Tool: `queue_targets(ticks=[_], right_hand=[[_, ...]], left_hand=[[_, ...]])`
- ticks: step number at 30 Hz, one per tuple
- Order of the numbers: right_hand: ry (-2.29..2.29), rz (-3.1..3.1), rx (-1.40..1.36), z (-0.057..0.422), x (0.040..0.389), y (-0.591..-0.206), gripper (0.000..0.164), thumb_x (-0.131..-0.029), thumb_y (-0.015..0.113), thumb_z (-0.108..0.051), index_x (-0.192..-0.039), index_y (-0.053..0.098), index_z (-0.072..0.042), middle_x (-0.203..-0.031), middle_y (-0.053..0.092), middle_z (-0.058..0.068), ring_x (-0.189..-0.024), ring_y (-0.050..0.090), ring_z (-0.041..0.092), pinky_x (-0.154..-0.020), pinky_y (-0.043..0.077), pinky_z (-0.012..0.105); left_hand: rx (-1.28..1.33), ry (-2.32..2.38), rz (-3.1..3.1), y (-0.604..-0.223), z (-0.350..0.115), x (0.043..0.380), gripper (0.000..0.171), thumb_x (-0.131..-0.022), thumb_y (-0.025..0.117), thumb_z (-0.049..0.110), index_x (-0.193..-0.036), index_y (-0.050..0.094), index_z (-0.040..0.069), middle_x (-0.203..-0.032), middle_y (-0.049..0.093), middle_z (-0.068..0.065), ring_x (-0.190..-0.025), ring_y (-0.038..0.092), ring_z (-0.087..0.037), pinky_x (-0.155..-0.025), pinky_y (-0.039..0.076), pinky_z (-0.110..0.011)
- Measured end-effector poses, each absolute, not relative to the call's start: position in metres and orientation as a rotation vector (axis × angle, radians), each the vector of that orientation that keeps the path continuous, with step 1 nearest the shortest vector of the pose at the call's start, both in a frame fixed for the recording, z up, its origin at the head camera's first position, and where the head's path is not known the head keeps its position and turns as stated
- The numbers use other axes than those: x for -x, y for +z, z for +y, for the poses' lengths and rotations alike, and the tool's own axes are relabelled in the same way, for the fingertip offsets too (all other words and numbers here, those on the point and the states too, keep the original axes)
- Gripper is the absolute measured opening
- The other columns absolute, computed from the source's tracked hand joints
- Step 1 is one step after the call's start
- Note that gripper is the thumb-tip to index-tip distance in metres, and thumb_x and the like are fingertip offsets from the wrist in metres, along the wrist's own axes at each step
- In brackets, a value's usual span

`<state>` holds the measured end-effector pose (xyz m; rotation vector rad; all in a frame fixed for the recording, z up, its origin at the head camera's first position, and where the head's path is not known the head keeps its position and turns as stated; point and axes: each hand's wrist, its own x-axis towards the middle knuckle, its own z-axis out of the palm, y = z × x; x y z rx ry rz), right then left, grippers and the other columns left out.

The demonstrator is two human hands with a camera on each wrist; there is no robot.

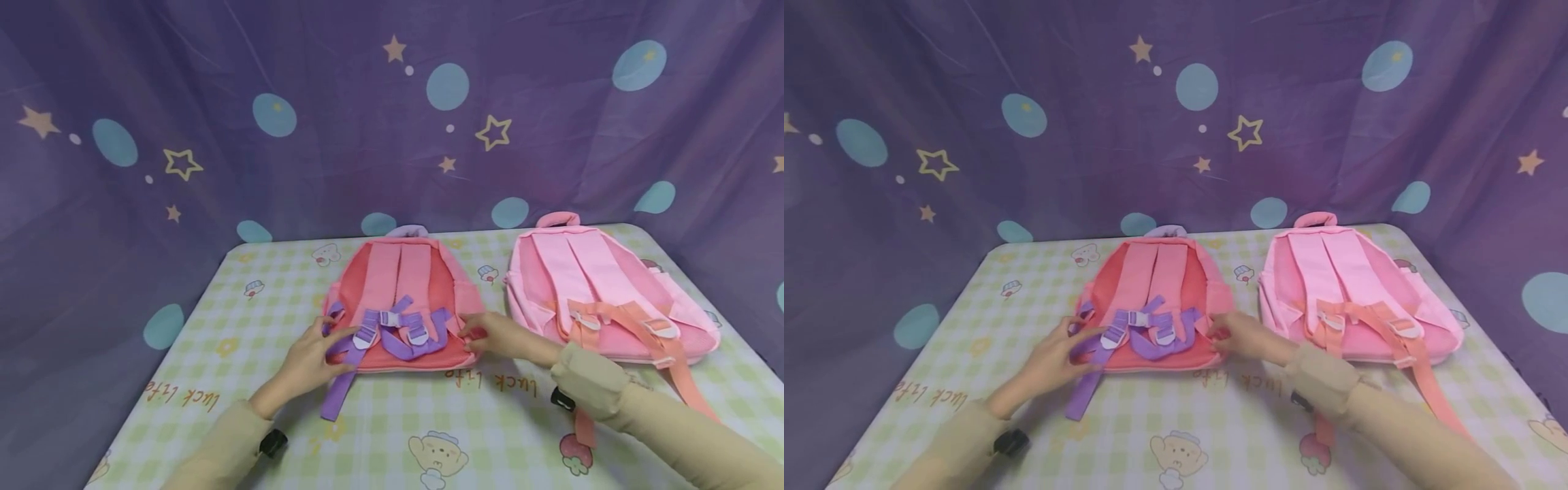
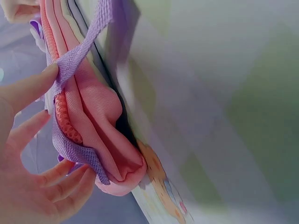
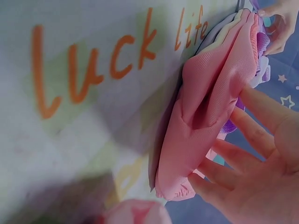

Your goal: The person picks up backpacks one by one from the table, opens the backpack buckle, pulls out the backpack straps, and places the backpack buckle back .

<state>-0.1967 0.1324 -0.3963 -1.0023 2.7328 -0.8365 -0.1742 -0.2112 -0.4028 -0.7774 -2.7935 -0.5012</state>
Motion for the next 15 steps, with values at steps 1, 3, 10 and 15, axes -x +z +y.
queue_targets(ticks=[1, 3, 10, 15], right_hand=[[-0.834, 2.736, 1.01, 0.135, 0.196, -0.396, 0.017, -0.076, 0.067, -0.011, -0.089, 0.066, -0.001, -0.12, 0.049, 0.028, -0.099, 0.055, 0.035, -0.085, 0.043, 0.043], [-0.829, 2.745, 1.021, 0.139, 0.196, -0.397, 0.016, -0.076, 0.067, -0.011, -0.089, 0.066, -0.001, -0.119, 0.049, 0.028, -0.098, 0.056, 0.035, -0.084, 0.044, 0.043], [-0.863, 2.746, 0.997, 0.152, 0.193, -0.395, 0.019, -0.078, 0.067, -0.017, -0.091, 0.067, -0.003, -0.119, 0.051, 0.026, -0.098, 0.056, 0.032, -0.081, 0.045, 0.041], [-0.888, 2.748, 1.055, 0.162, 0.193, -0.397, 0.022, -0.079, 0.066, -0.021, -0.092, 0.068, -0.004, -0.117, 0.052, 0.025, -0.096, 0.058, 0.029, -0.08, 0.046, 0.039]], left_hand=[[0.786, -0.502, -2.787, -0.403, -0.209, 0.174, 0.061, -0.062, 0.079, 0.032, -0.117, 0.058, 0.019, -0.115, 0.042, -0.02, -0.094, 0.05, -0.03, -0.07, 0.045, -0.043], [0.794, -0.485, -2.783, -0.403, -0.205, 0.173, 0.06, -0.062, 0.079, 0.033, -0.117, 0.058, 0.019, -0.115, 0.043, -0.019, -0.092, 0.05, -0.029, -0.067, 0.045, -0.041], [0.779, -0.408, -2.811, -0.402, -0.194, 0.172, 0.062, -0.062, 0.076, 0.042, -0.119, 0.056, 0.026, -0.116, 0.043, -0.014, -0.079, 0.048, -0.018, -0.049, 0.037, -0.027], [0.788, -0.369, -2.792, -0.403, -0.187, 0.17, 0.063, -0.062, 0.075, 0.045, -0.12, 0.056, 0.027, -0.116, 0.043, -0.015, -0.087, 0.051, -0.022, -0.056, 0.041, -0.039]])
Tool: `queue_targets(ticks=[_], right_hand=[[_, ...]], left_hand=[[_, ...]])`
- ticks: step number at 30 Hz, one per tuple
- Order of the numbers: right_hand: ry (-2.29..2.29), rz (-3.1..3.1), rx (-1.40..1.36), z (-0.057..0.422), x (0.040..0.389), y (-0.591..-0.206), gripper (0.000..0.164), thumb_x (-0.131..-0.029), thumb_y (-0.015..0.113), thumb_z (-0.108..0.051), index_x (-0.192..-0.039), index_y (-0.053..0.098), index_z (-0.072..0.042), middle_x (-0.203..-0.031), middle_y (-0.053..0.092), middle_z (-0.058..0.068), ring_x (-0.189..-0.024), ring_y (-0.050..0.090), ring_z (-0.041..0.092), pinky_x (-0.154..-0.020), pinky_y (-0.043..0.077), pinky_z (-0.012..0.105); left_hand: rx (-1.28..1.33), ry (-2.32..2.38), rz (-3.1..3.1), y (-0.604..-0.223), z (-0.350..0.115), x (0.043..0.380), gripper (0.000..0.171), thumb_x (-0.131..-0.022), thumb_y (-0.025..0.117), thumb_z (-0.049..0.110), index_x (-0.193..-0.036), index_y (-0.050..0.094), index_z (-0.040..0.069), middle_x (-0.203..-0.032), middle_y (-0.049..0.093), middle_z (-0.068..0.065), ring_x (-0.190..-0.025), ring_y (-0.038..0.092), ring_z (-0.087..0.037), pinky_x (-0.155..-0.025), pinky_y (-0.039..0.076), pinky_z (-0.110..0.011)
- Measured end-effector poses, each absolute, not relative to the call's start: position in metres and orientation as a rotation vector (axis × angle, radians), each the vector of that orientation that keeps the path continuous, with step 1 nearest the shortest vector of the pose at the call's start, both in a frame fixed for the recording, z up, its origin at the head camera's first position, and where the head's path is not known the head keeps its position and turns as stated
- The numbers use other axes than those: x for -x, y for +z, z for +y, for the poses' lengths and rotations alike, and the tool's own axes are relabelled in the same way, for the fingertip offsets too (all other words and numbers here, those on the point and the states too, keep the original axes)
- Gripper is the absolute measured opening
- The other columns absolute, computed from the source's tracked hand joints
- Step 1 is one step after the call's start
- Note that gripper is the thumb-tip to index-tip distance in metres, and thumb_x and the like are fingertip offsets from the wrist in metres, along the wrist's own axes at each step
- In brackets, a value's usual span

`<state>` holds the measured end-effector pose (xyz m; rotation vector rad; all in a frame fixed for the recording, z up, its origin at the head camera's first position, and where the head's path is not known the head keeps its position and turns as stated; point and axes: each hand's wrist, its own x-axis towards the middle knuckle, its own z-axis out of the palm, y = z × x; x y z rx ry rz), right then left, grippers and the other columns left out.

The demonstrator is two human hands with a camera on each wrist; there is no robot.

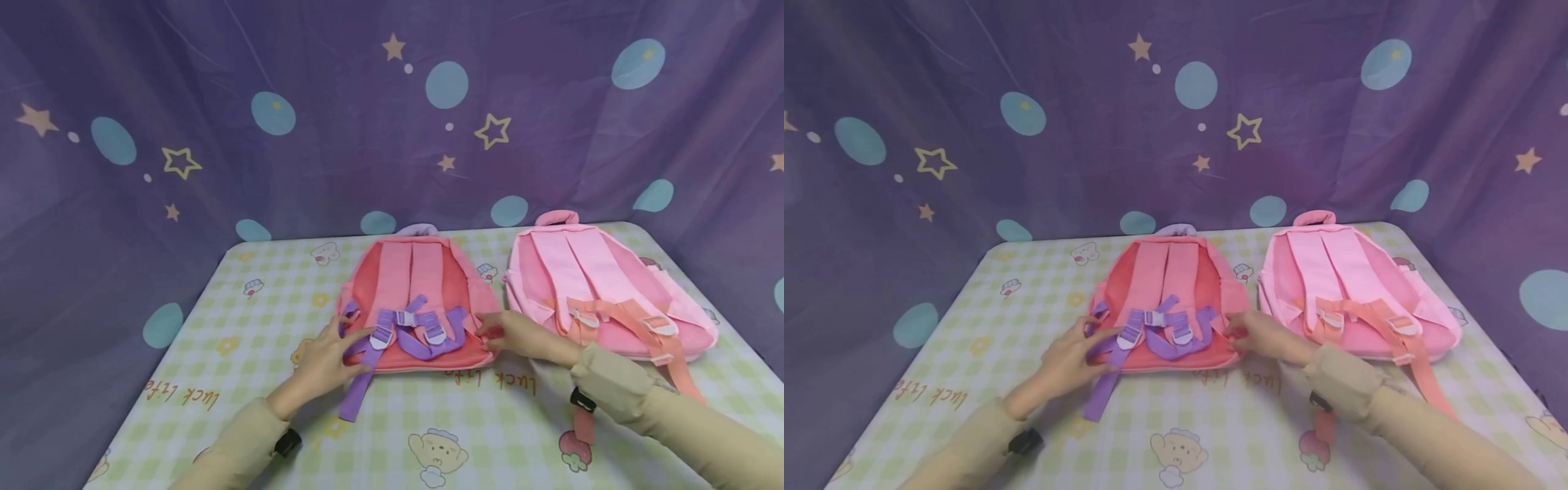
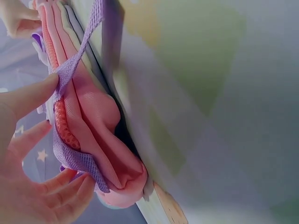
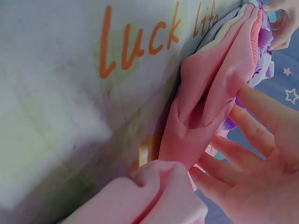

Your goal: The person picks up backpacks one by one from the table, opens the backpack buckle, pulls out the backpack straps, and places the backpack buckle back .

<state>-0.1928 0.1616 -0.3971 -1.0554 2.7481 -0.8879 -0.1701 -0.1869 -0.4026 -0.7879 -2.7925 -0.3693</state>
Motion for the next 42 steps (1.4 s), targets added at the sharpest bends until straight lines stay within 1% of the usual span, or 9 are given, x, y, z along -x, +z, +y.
queue_targets(ticks=[3, 7, 15, 18, 22, 27, 31, 37, 42], right_hand=[[-0.848, 2.759, 0.981, 0.163, 0.19, -0.394, 0.019, -0.077, 0.067, -0.015, -0.092, 0.068, -0.003, -0.118, 0.052, 0.026, -0.098, 0.057, 0.031, -0.082, 0.044, 0.043], [-0.791, 2.775, 0.922, 0.167, 0.189, -0.392, 0.018, -0.076, 0.068, -0.01, -0.092, 0.068, -0.003, -0.119, 0.051, 0.024, -0.101, 0.055, 0.031, -0.085, 0.043, 0.044], [-0.727, 2.792, 0.929, 0.169, 0.191, -0.383, 0.019, -0.074, 0.069, -0.011, -0.093, 0.068, -0.005, -0.116, 0.054, 0.022, -0.099, 0.056, 0.029, -0.082, 0.045, 0.041], [-0.731, 2.773, 0.896, 0.167, 0.193, -0.376, 0.016, -0.075, 0.067, -0.008, -0.091, 0.067, -0.005, -0.1, 0.063, 0.014, -0.085, 0.059, 0.021, -0.076, 0.047, 0.036], [-0.748, 2.763, 0.83, 0.165, 0.196, -0.365, 0.015, -0.078, 0.063, -0.007, -0.092, 0.066, -0.004, -0.084, 0.063, 0.003, -0.073, 0.053, 0.013, -0.07, 0.046, 0.032], [-0.78, 2.76, 0.811, 0.158, 0.198, -0.357, 0.021, -0.081, 0.062, -0.013, -0.1, 0.065, -0.003, -0.095, 0.065, 0.006, -0.087, 0.057, 0.019, -0.08, 0.045, 0.037], [-0.83, 2.73, 0.875, 0.149, 0.2, -0.357, 0.024, -0.082, 0.062, -0.014, -0.101, 0.064, -0.001, -0.098, 0.064, 0.008, -0.093, 0.058, 0.023, -0.084, 0.044, 0.041], [-0.876, 2.693, 1.008, 0.136, 0.205, -0.362, 0.026, -0.08, 0.063, -0.011, -0.101, 0.063, 0.004, -0.098, 0.065, 0.013, -0.094, 0.059, 0.026, -0.081, 0.046, 0.04], [-0.922, 2.664, 1.063, 0.125, 0.209, -0.364, 0.026, -0.08, 0.064, -0.013, -0.101, 0.064, 0.002, -0.097, 0.065, 0.012, -0.09, 0.059, 0.023, -0.08, 0.047, 0.039]], left_hand=[[0.796, -0.364, -2.786, -0.403, -0.182, 0.169, 0.063, -0.063, 0.075, 0.045, -0.12, 0.056, 0.026, -0.116, 0.043, -0.015, -0.09, 0.051, -0.023, -0.057, 0.04, -0.035], [0.82, -0.399, -2.78, -0.402, -0.177, 0.168, 0.062, -0.064, 0.075, 0.043, -0.12, 0.056, 0.024, -0.115, 0.043, -0.017, -0.089, 0.05, -0.024, -0.057, 0.039, -0.028], [0.859, -0.42, -2.821, -0.394, -0.173, 0.168, 0.056, -0.07, 0.073, 0.033, -0.121, 0.055, 0.02, -0.116, 0.042, -0.02, -0.095, 0.049, -0.029, -0.071, 0.045, -0.038], [0.885, -0.439, -2.838, -0.385, -0.172, 0.169, 0.05, -0.074, 0.071, 0.026, -0.121, 0.055, 0.019, -0.112, 0.046, -0.018, -0.093, 0.05, -0.027, -0.074, 0.044, -0.039], [0.917, -0.502, -2.807, -0.376, -0.17, 0.171, 0.04, -0.076, 0.069, 0.021, -0.114, 0.06, 0.013, -0.1, 0.053, -0.01, -0.088, 0.051, -0.023, -0.074, 0.044, -0.037], [0.957, -0.544, -2.726, -0.368, -0.163, 0.177, 0.028, -0.076, 0.069, 0.019, -0.1, 0.064, 0.007, -0.09, 0.056, -0.005, -0.082, 0.05, -0.018, -0.072, 0.043, -0.035], [0.964, -0.565, -2.713, -0.364, -0.157, 0.182, 0.025, -0.076, 0.069, 0.019, -0.096, 0.065, 0.005, -0.087, 0.058, -0.005, -0.081, 0.051, -0.018, -0.071, 0.043, -0.035], [0.907, -0.674, -2.784, -0.364, -0.148, 0.187, 0.028, -0.077, 0.068, 0.02, -0.099, 0.063, 0.005, -0.097, 0.06, -0.006, -0.094, 0.054, -0.024, -0.081, 0.043, -0.039], [0.917, -0.711, -2.785, -0.367, -0.14, 0.193, 0.028, -0.077, 0.068, 0.018, -0.101, 0.062, 0.004, -0.099, 0.061, -0.007, -0.097, 0.055, -0.024, -0.084, 0.042, -0.038]])
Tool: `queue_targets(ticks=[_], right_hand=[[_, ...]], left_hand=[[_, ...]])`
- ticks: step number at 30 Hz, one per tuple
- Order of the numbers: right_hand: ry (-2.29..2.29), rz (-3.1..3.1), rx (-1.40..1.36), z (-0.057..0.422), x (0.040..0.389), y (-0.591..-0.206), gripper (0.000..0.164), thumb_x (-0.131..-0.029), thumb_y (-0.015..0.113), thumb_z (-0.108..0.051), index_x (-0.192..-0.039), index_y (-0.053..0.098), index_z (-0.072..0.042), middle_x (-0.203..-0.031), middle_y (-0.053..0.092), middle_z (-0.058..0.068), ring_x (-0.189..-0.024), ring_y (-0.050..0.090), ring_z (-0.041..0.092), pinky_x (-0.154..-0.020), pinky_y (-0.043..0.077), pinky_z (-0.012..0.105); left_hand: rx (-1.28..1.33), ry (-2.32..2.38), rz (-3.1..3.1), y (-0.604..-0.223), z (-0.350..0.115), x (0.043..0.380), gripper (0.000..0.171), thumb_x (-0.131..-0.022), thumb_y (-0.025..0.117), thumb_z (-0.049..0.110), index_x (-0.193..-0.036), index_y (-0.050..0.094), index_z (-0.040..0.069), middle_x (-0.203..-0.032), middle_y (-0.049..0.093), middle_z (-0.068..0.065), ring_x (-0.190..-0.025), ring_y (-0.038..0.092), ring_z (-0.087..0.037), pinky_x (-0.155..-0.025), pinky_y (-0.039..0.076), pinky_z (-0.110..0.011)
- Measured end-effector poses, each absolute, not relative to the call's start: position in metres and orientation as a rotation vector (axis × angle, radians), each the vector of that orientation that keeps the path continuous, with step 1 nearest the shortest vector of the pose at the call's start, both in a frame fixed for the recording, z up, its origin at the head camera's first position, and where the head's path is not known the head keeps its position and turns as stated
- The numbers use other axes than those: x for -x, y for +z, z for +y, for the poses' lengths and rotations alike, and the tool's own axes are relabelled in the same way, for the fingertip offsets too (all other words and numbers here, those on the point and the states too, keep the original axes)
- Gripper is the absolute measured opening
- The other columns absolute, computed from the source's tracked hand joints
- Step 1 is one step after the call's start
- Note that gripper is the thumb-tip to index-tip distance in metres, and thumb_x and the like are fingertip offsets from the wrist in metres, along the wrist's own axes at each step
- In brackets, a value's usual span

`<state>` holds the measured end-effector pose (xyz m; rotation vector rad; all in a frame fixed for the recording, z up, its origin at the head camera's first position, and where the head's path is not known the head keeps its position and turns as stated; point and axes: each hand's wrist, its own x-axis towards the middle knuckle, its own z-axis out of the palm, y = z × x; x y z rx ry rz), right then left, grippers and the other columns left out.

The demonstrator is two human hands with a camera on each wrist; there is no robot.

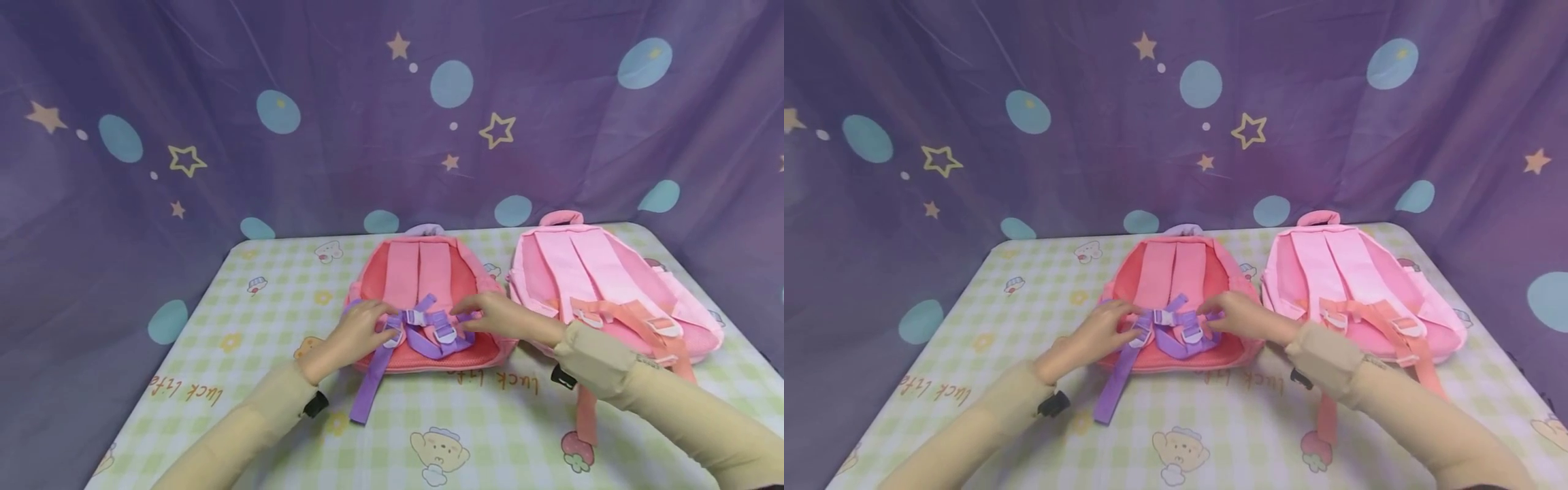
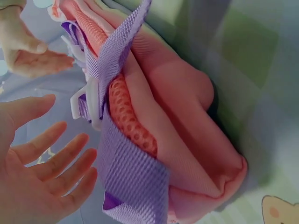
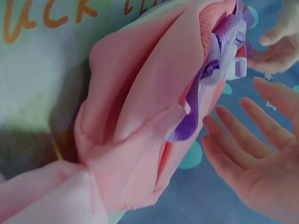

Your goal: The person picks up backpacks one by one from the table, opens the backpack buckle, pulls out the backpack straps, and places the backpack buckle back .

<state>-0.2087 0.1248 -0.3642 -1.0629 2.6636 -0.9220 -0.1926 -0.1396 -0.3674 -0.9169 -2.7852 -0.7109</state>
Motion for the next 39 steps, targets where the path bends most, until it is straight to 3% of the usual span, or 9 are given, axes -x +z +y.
queue_targets(ticks=[5, 11, 17, 24, 39], right_hand=[[-0.956, 2.638, 1.064, 0.114, 0.214, -0.366, 0.025, -0.081, 0.063, -0.012, -0.103, 0.064, 0.0, -0.096, 0.066, 0.011, -0.078, 0.06, 0.02, -0.074, 0.049, 0.037], [-0.995, 2.59, 1.03, 0.102, 0.22, -0.369, 0.028, -0.08, 0.064, -0.013, -0.105, 0.063, 0.0, -0.102, 0.064, 0.011, -0.093, 0.06, 0.025, -0.079, 0.048, 0.035], [-1.014, 2.54, 1.0, 0.093, 0.226, -0.375, 0.031, -0.08, 0.065, -0.015, -0.106, 0.061, 0.001, -0.103, 0.063, 0.013, -0.092, 0.06, 0.023, -0.076, 0.049, 0.03], [-0.976, 2.526, 0.989, 0.084, 0.232, -0.382, 0.033, -0.08, 0.065, -0.014, -0.109, 0.06, 0.002, -0.106, 0.062, 0.015, -0.101, 0.057, 0.024, -0.083, 0.047, 0.033], [-1.059, 2.547, 0.94, 0.075, 0.236, -0.387, 0.031, -0.077, 0.067, -0.008, -0.106, 0.061, 0.003, -0.099, 0.064, 0.013, -0.09, 0.06, 0.021, -0.078, 0.048, 0.028]], left_hand=[[0.936, -0.771, -2.798, -0.372, -0.132, 0.198, 0.03, -0.077, 0.068, 0.016, -0.103, 0.06, 0.004, -0.102, 0.059, -0.007, -0.097, 0.055, -0.024, -0.083, 0.044, -0.037], [0.938, -0.773, -2.832, -0.375, -0.125, 0.206, 0.032, -0.079, 0.066, 0.018, -0.106, 0.058, 0.004, -0.105, 0.059, -0.008, -0.1, 0.054, -0.023, -0.084, 0.043, -0.036], [0.898, -0.753, -2.912, -0.378, -0.12, 0.213, 0.031, -0.081, 0.064, 0.02, -0.107, 0.057, 0.005, -0.105, 0.059, -0.007, -0.1, 0.054, -0.021, -0.083, 0.044, -0.035], [0.885, -0.739, -2.912, -0.385, -0.119, 0.217, 0.029, -0.08, 0.065, 0.021, -0.105, 0.059, 0.007, -0.104, 0.061, -0.005, -0.099, 0.055, -0.02, -0.084, 0.043, -0.036], [0.878, -0.965, -2.855, -0.388, -0.12, 0.219, 0.026, -0.079, 0.065, 0.012, -0.104, 0.06, 0.005, -0.102, 0.062, -0.008, -0.1, 0.056, -0.022, -0.086, 0.044, -0.036]])
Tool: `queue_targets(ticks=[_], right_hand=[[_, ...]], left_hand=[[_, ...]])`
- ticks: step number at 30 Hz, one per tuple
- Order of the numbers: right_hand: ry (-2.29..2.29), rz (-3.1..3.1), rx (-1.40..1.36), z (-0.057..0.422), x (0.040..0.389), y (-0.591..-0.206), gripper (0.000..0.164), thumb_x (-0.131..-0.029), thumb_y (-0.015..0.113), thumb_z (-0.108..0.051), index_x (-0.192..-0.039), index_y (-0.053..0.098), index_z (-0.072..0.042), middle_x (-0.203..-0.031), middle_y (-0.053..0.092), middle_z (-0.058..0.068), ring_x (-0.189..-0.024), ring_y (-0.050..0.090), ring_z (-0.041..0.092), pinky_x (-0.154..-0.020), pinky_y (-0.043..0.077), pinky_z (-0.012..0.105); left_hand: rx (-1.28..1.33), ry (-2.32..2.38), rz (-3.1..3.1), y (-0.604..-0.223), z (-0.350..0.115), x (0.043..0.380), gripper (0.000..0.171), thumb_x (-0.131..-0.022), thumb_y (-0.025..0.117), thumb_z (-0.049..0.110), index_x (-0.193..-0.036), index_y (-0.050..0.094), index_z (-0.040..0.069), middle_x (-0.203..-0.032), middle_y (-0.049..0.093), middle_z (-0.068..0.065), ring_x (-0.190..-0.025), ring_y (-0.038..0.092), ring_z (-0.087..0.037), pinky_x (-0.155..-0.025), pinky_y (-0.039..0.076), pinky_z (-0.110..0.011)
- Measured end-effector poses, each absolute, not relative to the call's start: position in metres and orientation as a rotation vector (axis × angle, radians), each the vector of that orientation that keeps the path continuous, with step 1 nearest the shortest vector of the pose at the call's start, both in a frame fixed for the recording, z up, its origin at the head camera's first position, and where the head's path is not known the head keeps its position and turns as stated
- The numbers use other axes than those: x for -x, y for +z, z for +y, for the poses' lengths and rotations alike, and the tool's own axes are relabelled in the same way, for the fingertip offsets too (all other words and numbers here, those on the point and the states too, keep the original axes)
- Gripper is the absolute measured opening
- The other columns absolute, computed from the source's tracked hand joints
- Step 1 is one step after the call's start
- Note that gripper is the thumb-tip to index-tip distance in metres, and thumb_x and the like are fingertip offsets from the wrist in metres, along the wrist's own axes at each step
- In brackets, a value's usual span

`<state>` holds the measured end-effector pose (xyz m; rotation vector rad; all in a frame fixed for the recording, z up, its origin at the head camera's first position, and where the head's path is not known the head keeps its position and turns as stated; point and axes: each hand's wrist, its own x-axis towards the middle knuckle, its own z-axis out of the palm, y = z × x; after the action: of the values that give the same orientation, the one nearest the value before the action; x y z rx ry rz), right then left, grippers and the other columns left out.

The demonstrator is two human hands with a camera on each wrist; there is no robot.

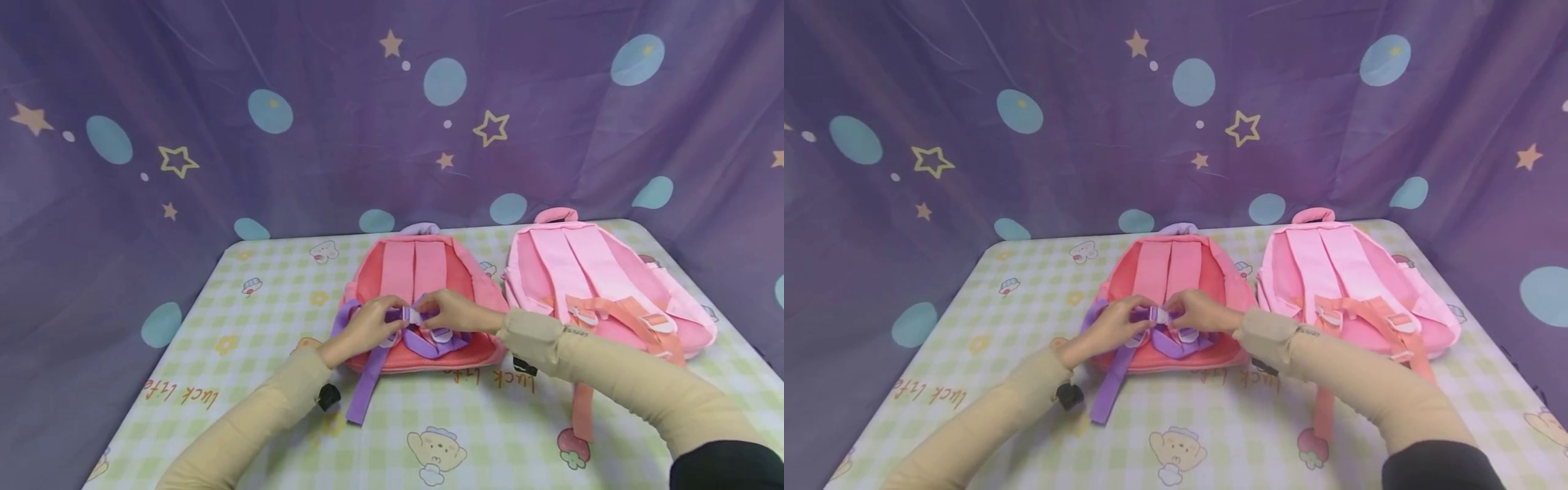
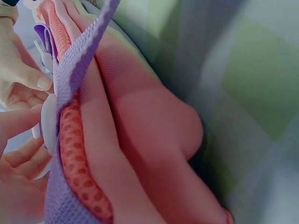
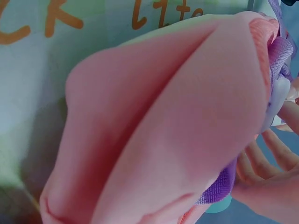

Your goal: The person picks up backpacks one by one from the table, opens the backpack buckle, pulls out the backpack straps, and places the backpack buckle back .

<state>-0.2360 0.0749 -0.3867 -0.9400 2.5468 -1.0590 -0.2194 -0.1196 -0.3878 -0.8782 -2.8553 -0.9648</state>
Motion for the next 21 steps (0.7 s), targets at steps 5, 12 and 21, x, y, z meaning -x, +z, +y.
queue_targets(ticks=[5, 12, 21], right_hand=[[-1.071, 2.57, 0.919, 0.0734, 0.2352, -0.3854, 0.03, -0.076, 0.067, -0.008, -0.104, 0.062, 0.002, -0.097, 0.065, 0.012, -0.088, 0.06, 0.02, -0.078, 0.048, 0.029], [-1.117, 2.617, 0.91, 0.0703, 0.2329, -0.383, 0.025, -0.075, 0.069, -0.009, -0.097, 0.063, 0.001, -0.091, 0.065, 0.01, -0.086, 0.061, 0.02, -0.074, 0.049, 0.028], [-1.153, 2.684, 0.945, 0.0696, 0.2319, -0.3809, 0.018, -0.074, 0.07, -0.01, -0.088, 0.061, -0.003, -0.086, 0.065, 0.007, -0.082, 0.06, 0.016, -0.07, 0.048, 0.027]], left_hand=[[0.878, -1.081, -2.826, -0.3879, -0.1212, 0.2204, 0.026, -0.078, 0.066, 0.01, -0.104, 0.06, 0.005, -0.103, 0.062, -0.008, -0.102, 0.055, -0.022, -0.087, 0.043, -0.036], [0.87, -1.159, -2.779, -0.3861, -0.1219, 0.2199, 0.027, -0.078, 0.066, 0.008, -0.104, 0.06, 0.004, -0.103, 0.06, -0.009, -0.101, 0.055, -0.022, -0.086, 0.044, -0.036], [0.86, -1.146, -2.733, -0.386, -0.1231, 0.2188, 0.026, -0.077, 0.067, 0.009, -0.103, 0.06, 0.005, -0.102, 0.06, -0.008, -0.099, 0.055, -0.022, -0.085, 0.044, -0.037]])
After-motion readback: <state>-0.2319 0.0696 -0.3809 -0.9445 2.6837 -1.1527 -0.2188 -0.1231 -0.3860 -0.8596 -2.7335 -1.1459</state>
